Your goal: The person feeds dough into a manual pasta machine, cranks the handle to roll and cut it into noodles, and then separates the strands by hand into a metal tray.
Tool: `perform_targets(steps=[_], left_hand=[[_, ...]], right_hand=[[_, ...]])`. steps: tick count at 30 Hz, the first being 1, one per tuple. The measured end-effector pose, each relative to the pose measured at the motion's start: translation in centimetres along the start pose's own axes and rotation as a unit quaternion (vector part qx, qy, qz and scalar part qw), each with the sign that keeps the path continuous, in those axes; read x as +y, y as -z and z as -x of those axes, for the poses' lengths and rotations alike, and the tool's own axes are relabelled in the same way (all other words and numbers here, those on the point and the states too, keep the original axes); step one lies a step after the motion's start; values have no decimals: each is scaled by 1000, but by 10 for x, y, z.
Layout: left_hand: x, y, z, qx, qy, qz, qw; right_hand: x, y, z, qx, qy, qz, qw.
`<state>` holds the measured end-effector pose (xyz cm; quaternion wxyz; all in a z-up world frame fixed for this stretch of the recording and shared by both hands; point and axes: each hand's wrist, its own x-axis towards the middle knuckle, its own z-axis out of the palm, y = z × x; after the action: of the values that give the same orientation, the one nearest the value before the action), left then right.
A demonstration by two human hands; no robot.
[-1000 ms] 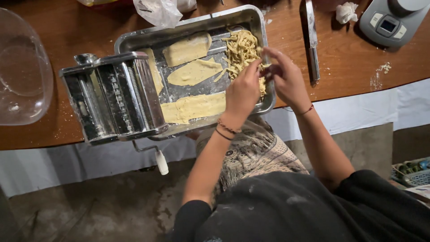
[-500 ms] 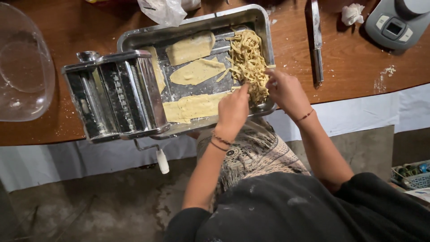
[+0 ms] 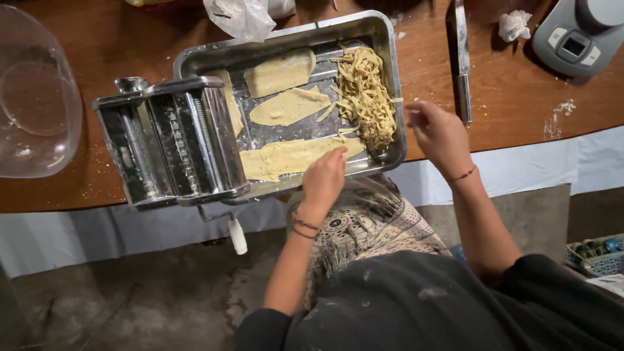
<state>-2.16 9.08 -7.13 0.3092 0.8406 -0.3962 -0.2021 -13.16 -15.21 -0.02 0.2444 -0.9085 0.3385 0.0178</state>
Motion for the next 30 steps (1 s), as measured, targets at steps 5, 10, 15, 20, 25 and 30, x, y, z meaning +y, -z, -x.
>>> perform_targets(steps=[5, 10, 15, 20, 25, 30], left_hand=[[-13, 8, 22, 31, -47, -14, 998], [-21, 28, 45, 75, -60, 4, 995], [-24, 63, 61, 101, -48, 7, 994], [-13, 110, 61, 126, -29, 31, 991], [-25, 125, 69, 157, -11, 66, 985], [-38, 135, 72, 146, 28, 65, 987]], right_hand=[[-59, -31, -14, -59, 82, -36, 994], [-133, -73, -24, -131, 175, -132, 967], [-172, -145, -42, -149, 319, -133, 926], [-188, -218, -63, -58, 458, -50, 886], [-204, -230, -79, -68, 465, -83, 879], [-215, -226, -90, -112, 402, -164, 894]])
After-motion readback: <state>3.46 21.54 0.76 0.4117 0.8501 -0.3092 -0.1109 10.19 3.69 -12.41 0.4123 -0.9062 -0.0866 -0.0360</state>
